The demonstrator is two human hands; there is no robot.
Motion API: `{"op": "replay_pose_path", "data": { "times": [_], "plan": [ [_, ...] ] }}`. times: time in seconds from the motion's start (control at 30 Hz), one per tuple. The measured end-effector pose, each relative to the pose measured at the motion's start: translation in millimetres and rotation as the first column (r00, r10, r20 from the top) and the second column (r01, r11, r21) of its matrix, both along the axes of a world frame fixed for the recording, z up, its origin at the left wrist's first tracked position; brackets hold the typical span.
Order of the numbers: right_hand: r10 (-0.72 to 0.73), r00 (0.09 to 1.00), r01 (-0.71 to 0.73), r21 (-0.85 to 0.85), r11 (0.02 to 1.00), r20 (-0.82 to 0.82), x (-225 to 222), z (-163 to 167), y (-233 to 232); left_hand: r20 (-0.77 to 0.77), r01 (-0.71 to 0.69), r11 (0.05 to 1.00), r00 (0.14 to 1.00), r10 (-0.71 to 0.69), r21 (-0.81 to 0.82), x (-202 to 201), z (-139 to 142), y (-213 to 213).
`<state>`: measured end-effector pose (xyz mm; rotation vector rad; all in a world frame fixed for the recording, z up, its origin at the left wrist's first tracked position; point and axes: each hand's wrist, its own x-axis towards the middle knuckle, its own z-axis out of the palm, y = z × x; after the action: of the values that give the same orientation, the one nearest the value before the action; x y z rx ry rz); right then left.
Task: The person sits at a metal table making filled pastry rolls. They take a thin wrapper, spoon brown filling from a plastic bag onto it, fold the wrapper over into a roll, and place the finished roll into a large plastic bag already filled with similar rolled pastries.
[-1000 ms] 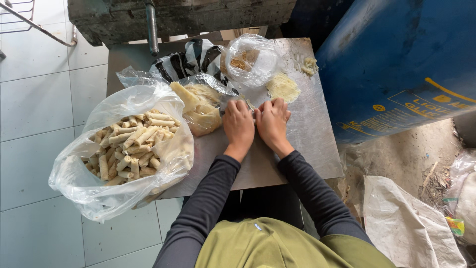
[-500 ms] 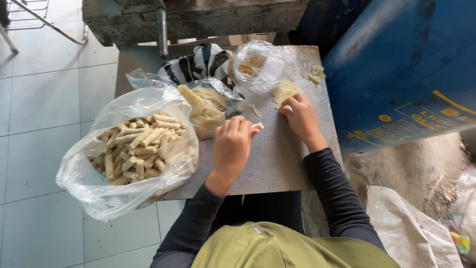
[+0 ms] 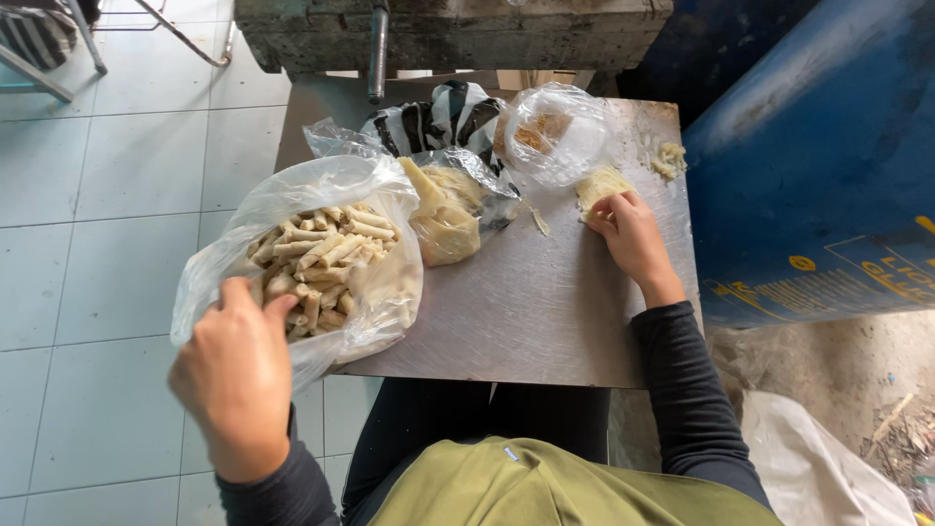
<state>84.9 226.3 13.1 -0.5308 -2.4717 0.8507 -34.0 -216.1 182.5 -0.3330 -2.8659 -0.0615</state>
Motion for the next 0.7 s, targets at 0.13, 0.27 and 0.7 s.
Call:
{"op": "replay_pose_path", "data": {
  "times": [0.13, 0.27, 0.7],
  "plan": [
    [-0.009, 1.000, 0.009, 0.003, 1.000, 0.001, 3, -1, 2, -0.048, -0.007, 0.997, 0.999, 0.011, 0.083, 11, 16, 0],
    [-0.008, 0.996, 0.035, 0.320, 0.947, -0.086, -1, -13, 2, -0.378, 0.413, 0.877, 0.874, -0.305, 0.247, 23, 8, 28],
    [-0.247, 0.908, -0.099, -0.746, 0.659, -0.339, 6, -45, 63, -0.205, 0.718, 0.255, 0.486, -0.849, 0.648, 17, -185, 338]
  ]
}}
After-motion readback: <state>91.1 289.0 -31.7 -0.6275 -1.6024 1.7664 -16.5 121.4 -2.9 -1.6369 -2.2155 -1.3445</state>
